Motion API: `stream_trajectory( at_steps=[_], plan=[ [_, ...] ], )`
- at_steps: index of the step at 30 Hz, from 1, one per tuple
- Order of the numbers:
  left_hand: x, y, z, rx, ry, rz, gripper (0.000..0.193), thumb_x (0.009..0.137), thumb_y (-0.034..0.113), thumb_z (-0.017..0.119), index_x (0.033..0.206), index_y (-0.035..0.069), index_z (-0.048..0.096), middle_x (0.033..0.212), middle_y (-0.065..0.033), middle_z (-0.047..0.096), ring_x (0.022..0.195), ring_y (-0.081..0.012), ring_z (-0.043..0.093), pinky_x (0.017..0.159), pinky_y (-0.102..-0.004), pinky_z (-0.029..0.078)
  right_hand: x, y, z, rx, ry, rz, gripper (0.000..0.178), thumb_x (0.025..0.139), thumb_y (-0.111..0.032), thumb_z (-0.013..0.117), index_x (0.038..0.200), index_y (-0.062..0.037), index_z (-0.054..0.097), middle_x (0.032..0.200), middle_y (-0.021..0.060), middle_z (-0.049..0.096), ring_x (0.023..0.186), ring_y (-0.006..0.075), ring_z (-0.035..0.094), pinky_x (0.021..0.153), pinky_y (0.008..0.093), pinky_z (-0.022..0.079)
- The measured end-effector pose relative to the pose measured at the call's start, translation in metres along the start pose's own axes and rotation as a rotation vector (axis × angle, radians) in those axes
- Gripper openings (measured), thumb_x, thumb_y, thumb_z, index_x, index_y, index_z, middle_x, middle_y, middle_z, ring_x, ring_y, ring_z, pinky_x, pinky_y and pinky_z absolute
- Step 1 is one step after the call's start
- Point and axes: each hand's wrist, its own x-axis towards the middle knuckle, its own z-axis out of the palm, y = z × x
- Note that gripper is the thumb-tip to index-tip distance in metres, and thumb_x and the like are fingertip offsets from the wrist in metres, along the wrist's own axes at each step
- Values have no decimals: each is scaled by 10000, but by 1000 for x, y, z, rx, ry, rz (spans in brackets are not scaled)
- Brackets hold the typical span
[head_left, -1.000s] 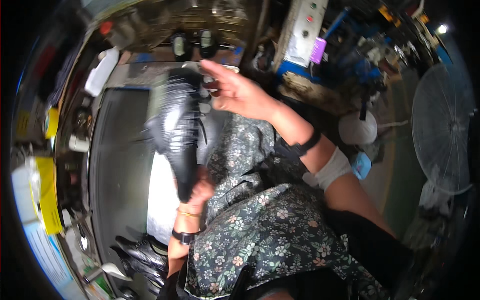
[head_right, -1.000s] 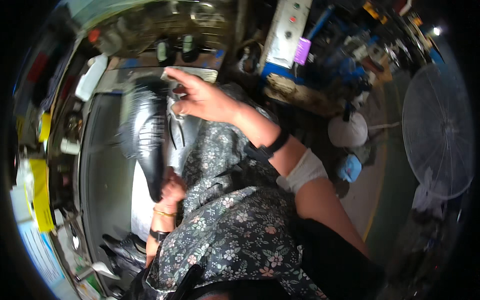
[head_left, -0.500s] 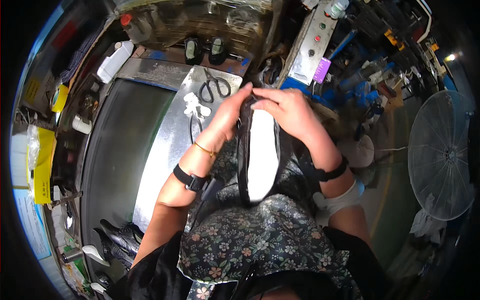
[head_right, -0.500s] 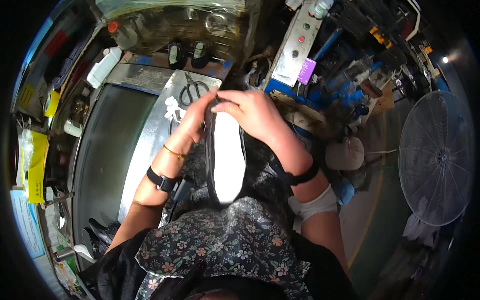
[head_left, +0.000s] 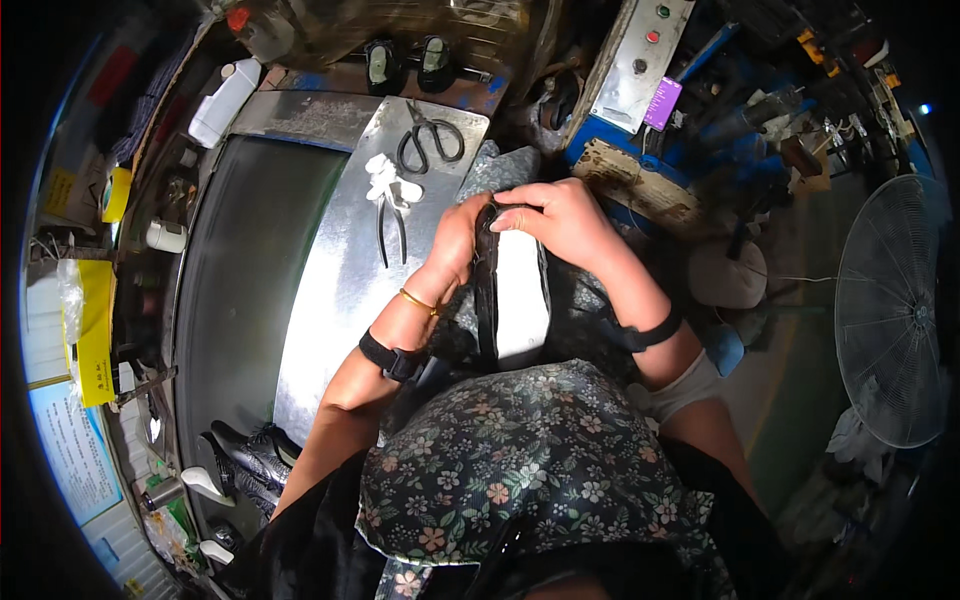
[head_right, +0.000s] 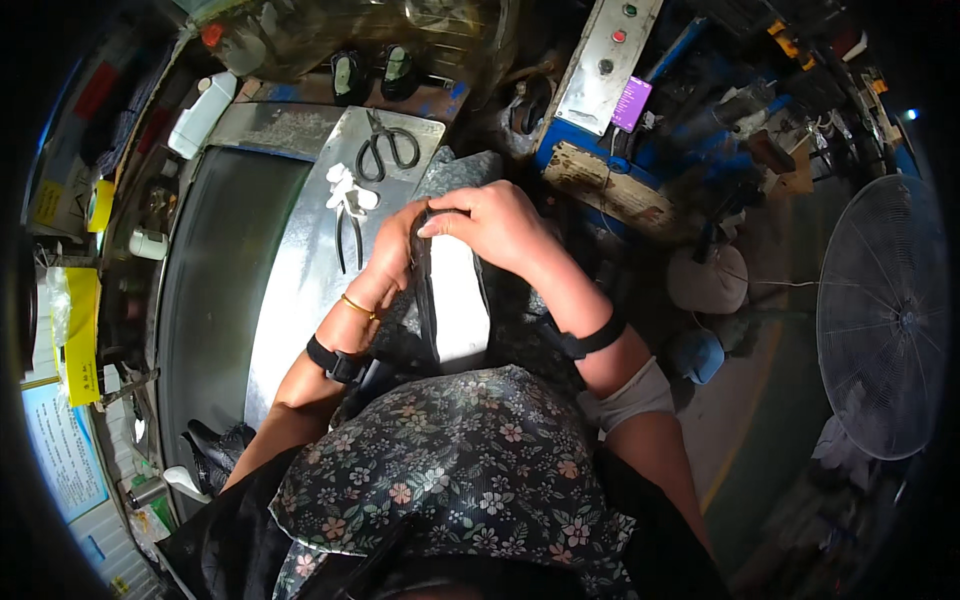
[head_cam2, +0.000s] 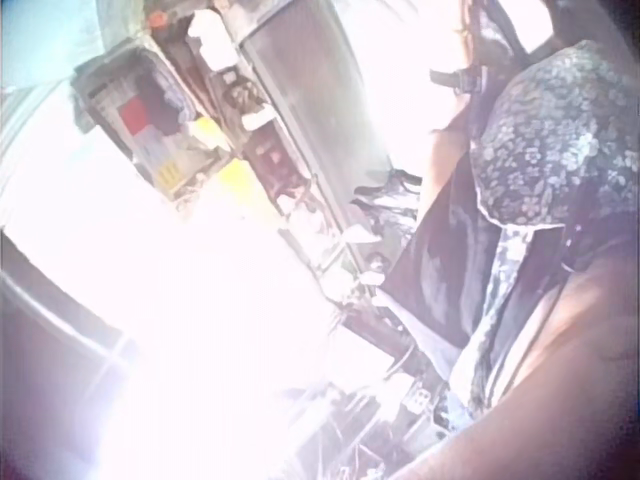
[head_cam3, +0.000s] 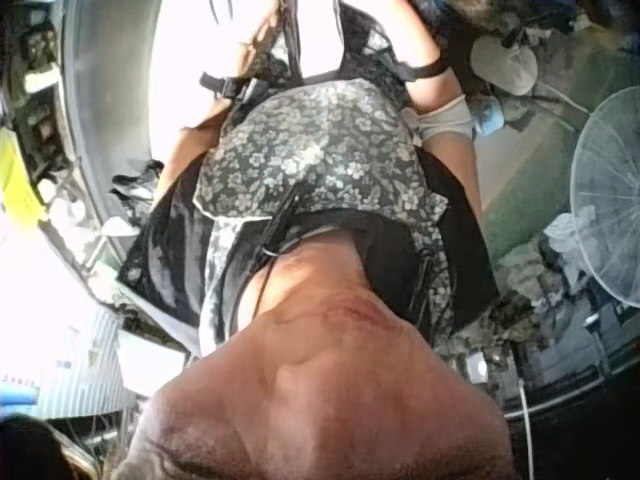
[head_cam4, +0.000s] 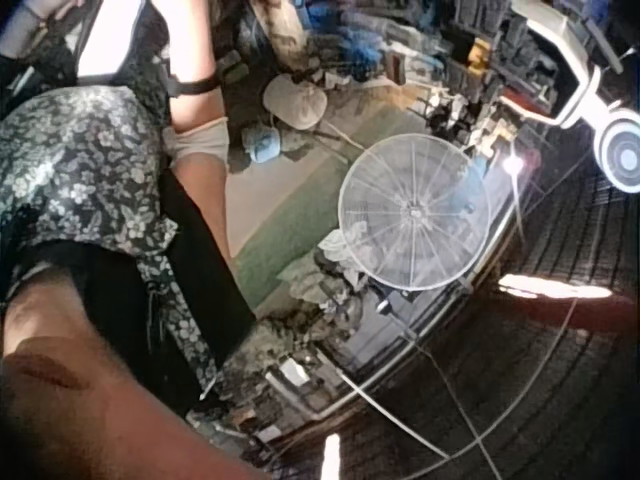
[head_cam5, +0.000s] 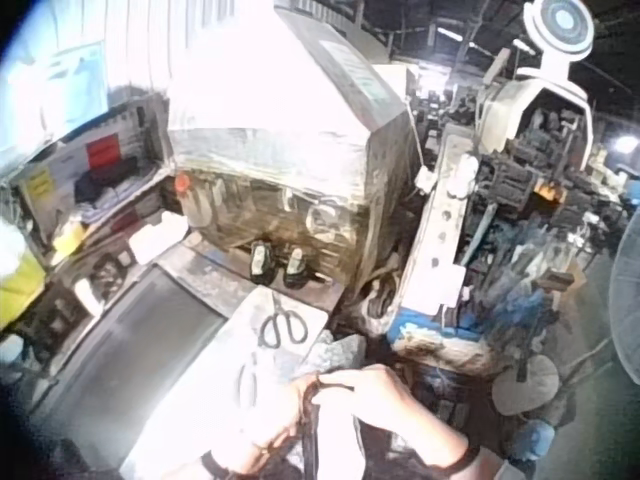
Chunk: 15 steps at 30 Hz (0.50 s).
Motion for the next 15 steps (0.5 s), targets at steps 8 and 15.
stream_trajectory(
  at_steps=[8, 15],
  plan=[
    [-11, 6, -1, 288, 106, 645, 377, 941, 296, 537, 1141, -19, 594, 1049, -144, 653, 994, -231, 624, 907, -337, 480, -24, 3, 54, 270, 262, 227, 446, 866, -184, 687, 1262, -7, 582, 1015, 147, 692, 941, 156, 657, 808, 320, 505],
    [-2, 10, -15, -28, -88, 357, 436, 876, 54, 660, 1289, 47, 521, 995, -12, 637, 871, -92, 589, 766, -240, 495, -73, 61, 66, 553, 144, 280, 223, 981, -176, 544, 1022, 16, 651, 823, -25, 647, 770, 25, 541, 665, 229, 458]
  ],
)
